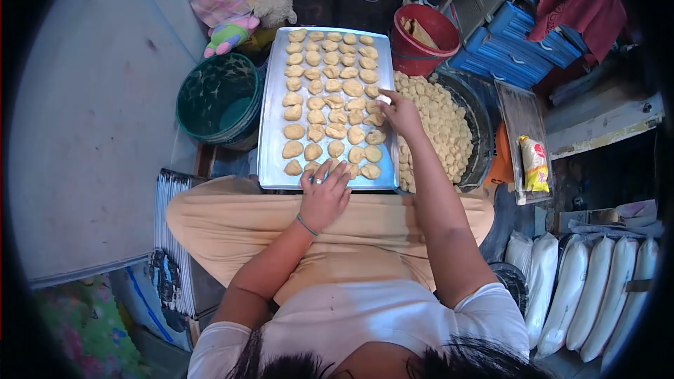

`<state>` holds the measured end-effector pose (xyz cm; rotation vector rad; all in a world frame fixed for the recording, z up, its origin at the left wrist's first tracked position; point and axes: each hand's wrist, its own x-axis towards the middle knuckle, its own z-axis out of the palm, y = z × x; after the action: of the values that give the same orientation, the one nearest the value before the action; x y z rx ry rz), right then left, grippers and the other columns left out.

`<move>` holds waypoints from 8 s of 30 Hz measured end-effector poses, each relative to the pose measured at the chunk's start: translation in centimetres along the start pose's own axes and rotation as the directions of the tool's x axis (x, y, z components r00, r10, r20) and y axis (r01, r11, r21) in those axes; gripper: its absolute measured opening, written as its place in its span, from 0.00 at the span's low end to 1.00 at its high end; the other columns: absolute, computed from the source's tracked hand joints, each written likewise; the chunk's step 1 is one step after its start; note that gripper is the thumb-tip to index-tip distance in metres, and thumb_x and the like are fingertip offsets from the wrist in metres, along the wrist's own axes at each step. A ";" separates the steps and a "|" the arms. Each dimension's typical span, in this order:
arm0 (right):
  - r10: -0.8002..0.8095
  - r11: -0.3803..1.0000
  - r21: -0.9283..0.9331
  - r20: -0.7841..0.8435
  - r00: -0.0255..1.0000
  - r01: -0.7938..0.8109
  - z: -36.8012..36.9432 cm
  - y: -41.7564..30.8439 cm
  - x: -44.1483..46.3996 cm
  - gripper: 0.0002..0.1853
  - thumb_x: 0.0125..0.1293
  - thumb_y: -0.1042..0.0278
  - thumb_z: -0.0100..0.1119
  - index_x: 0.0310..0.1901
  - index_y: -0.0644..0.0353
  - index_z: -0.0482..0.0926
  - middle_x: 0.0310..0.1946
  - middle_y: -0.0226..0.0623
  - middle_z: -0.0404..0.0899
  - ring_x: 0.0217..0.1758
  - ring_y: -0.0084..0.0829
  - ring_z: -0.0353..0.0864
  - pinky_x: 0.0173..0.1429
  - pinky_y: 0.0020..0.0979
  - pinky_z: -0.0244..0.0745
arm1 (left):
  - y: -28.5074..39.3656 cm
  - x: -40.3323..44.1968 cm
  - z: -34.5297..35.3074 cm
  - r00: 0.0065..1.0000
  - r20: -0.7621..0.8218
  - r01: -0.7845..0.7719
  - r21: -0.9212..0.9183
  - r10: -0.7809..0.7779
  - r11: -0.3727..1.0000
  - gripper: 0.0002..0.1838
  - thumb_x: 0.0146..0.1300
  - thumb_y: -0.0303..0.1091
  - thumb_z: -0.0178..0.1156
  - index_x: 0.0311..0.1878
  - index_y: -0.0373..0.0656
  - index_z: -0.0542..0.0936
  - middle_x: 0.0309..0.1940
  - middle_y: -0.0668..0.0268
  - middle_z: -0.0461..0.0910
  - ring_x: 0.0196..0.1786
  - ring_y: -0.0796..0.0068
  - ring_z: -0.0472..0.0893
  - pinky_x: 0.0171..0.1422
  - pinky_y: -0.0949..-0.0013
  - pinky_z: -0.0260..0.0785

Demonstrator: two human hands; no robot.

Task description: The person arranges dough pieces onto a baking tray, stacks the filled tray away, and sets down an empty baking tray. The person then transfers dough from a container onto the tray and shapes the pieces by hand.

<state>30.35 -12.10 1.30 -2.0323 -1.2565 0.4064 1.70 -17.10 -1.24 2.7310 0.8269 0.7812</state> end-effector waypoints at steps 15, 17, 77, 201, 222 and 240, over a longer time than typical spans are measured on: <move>0.142 0.982 0.129 -0.046 0.989 -0.136 0.6 -0.9 12.1 0.23 0.55 0.61 0.71 0.53 0.58 0.84 0.42 0.43 0.86 0.43 0.31 0.85 0.48 0.29 0.78 | -1.9 1.5 -6.7 0.984 -0.152 0.067 -0.138 -0.088 0.988 0.16 0.56 0.39 0.67 0.49 0.50 0.82 0.62 0.66 0.75 0.67 0.60 0.69 0.66 0.49 0.51; -0.107 0.955 0.240 -0.272 0.956 0.175 -3.0 -2.5 8.8 0.20 0.56 0.68 0.72 0.51 0.62 0.84 0.38 0.37 0.85 0.38 0.26 0.82 0.45 0.27 0.78 | -4.1 0.5 -10.7 0.949 -0.261 0.162 -0.080 -0.177 0.984 0.17 0.55 0.38 0.68 0.49 0.50 0.82 0.62 0.64 0.76 0.66 0.59 0.71 0.66 0.49 0.52; 0.010 0.488 0.865 0.131 0.991 -0.119 -2.4 1.8 5.4 0.20 0.58 0.68 0.62 0.51 0.67 0.77 0.40 0.40 0.83 0.36 0.32 0.83 0.46 0.28 0.78 | -16.1 5.7 -9.6 0.821 -0.045 0.394 -0.676 -0.569 0.622 0.25 0.67 0.33 0.59 0.64 0.30 0.71 0.50 0.48 0.82 0.50 0.63 0.82 0.58 0.65 0.71; -0.364 0.854 -0.394 0.019 0.931 0.341 13.9 -7.2 9.4 0.34 0.72 0.44 0.50 0.70 0.63 0.66 0.70 0.57 0.63 0.76 0.52 0.58 0.78 0.45 0.47 | -25.2 4.1 0.4 0.851 0.294 0.473 -0.790 -0.436 0.390 0.13 0.48 0.41 0.71 0.38 0.50 0.86 0.69 0.44 0.64 0.72 0.46 0.63 0.76 0.57 0.55; -0.344 0.842 -0.464 -0.072 0.936 0.274 14.7 -7.8 8.4 0.35 0.66 0.41 0.56 0.67 0.59 0.71 0.70 0.51 0.65 0.76 0.45 0.60 0.77 0.55 0.46 | -24.6 4.4 -1.7 0.882 0.232 0.421 -0.778 -0.409 0.466 0.07 0.53 0.33 0.65 0.34 0.40 0.84 0.59 0.45 0.75 0.68 0.51 0.70 0.71 0.61 0.61; 0.371 0.699 0.679 -0.075 0.926 -0.225 -2.5 11.2 1.4 0.25 0.65 0.60 0.64 0.61 0.63 0.76 0.55 0.44 0.79 0.59 0.33 0.77 0.65 0.34 0.69 | -13.9 9.0 -6.4 0.951 0.065 0.304 -0.379 -0.303 0.874 0.12 0.56 0.26 0.64 0.45 0.40 0.81 0.59 0.51 0.75 0.62 0.53 0.74 0.67 0.59 0.65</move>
<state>39.85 -15.05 -4.68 -1.5854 -0.5173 0.6680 -1.82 -0.36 3.72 2.1886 0.9558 0.7743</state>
